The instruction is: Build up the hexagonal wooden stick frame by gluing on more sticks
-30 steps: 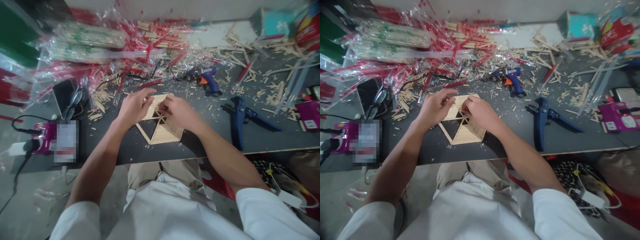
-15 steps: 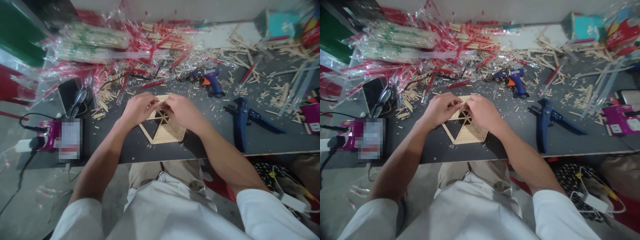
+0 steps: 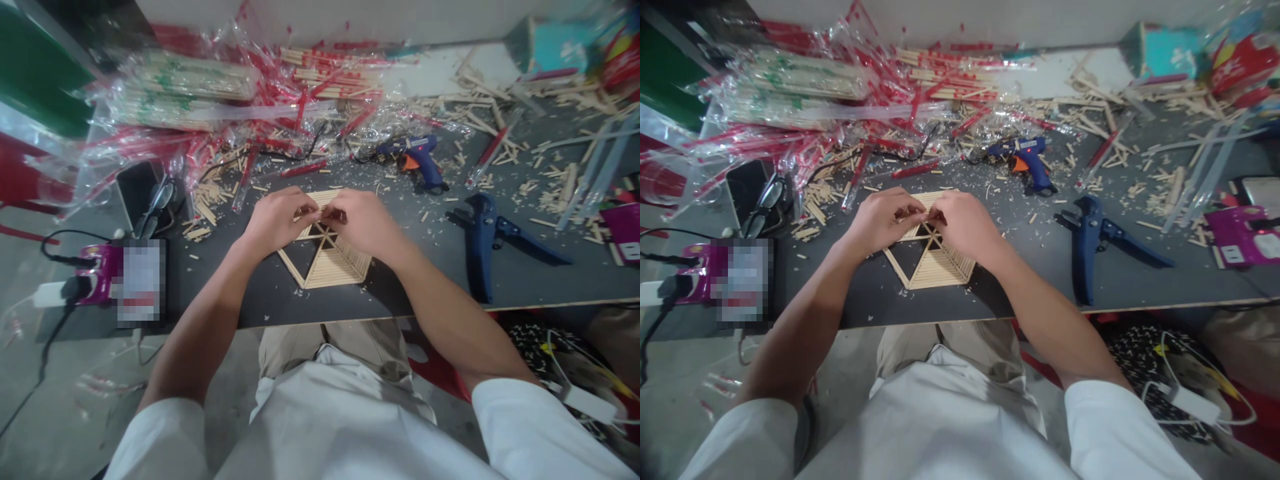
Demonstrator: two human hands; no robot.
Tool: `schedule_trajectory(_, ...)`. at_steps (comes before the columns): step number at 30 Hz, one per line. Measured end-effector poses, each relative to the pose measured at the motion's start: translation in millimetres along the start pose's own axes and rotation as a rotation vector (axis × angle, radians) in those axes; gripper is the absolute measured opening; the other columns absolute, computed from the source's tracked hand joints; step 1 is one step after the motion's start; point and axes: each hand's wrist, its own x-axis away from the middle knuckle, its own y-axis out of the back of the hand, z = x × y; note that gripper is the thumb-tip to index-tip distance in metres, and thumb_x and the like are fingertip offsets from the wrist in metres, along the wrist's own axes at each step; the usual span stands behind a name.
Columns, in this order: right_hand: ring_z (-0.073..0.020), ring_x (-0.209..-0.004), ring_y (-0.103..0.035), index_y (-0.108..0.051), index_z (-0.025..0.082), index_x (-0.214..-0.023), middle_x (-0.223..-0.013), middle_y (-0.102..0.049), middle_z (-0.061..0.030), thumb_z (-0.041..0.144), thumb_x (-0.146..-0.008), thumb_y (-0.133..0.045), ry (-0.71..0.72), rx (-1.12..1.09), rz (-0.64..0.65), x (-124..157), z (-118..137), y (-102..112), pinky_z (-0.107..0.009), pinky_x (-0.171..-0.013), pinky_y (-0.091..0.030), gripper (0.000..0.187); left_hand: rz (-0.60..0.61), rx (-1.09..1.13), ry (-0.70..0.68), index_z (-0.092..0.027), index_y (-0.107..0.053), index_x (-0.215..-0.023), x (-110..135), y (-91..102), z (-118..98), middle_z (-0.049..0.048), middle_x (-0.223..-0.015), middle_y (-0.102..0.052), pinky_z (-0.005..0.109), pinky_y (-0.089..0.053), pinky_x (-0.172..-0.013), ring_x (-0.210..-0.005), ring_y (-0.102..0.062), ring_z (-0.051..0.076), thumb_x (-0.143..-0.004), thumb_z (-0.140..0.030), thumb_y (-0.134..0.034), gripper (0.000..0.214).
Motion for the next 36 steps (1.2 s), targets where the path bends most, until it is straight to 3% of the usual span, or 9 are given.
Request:
schedule_trajectory(10, -0.0192, -0.077, -0.064, -0.083, 0.02, -0.09, -0.085, -0.074, -0.0061, 0.021, -0.092, -0.072, -0.171, -0.067, -0.032, 1.6, -12.1, 22.3, -0.035, -0.078, -0.047, 0.01, 0.029, -0.031, 0.027, -0.02, -0.08, -0.103, 0.7, 4.4, -8.9, 0.0063, -0.101, -0.075, 0.03, -0.045, -0.072, -0.08, -0.066, 0.017, -0.099, -0.035, -0.065, 0.022)
schedule_trajectory(26, -0.0171, -0.077, -0.063, -0.081, 0.017, -0.09, -0.09, -0.074, -0.007, 0.013, -0.091, -0.068, -0.025, -0.118, 0.017, 3.4, -11.1, 10.2, -0.032, -0.076, -0.046, 0.014, 0.095, -0.117, -0.025, -0.017, -0.077, -0.102, 1.9, 6.0, -15.1, 0.0083, -0.104, -0.074, 0.029, -0.046, -0.073, -0.088, -0.069, 0.02, -0.103, -0.032, -0.056, 0.026)
schedule_trajectory(36, -0.0168, -0.076, -0.064, -0.081, 0.017, -0.088, -0.088, -0.075, -0.0062, 0.011, -0.085, -0.071, -0.066, -0.147, 0.006, 3.5, -10.9, 7.6, -0.032, -0.075, -0.048, 0.012, 0.114, -0.031, -0.002, -0.019, -0.078, -0.099, 0.3, 6.7, -10.3, 0.0065, -0.099, -0.073, 0.03, -0.046, -0.076, -0.086, -0.067, 0.02, -0.098, -0.029, -0.061, 0.02)
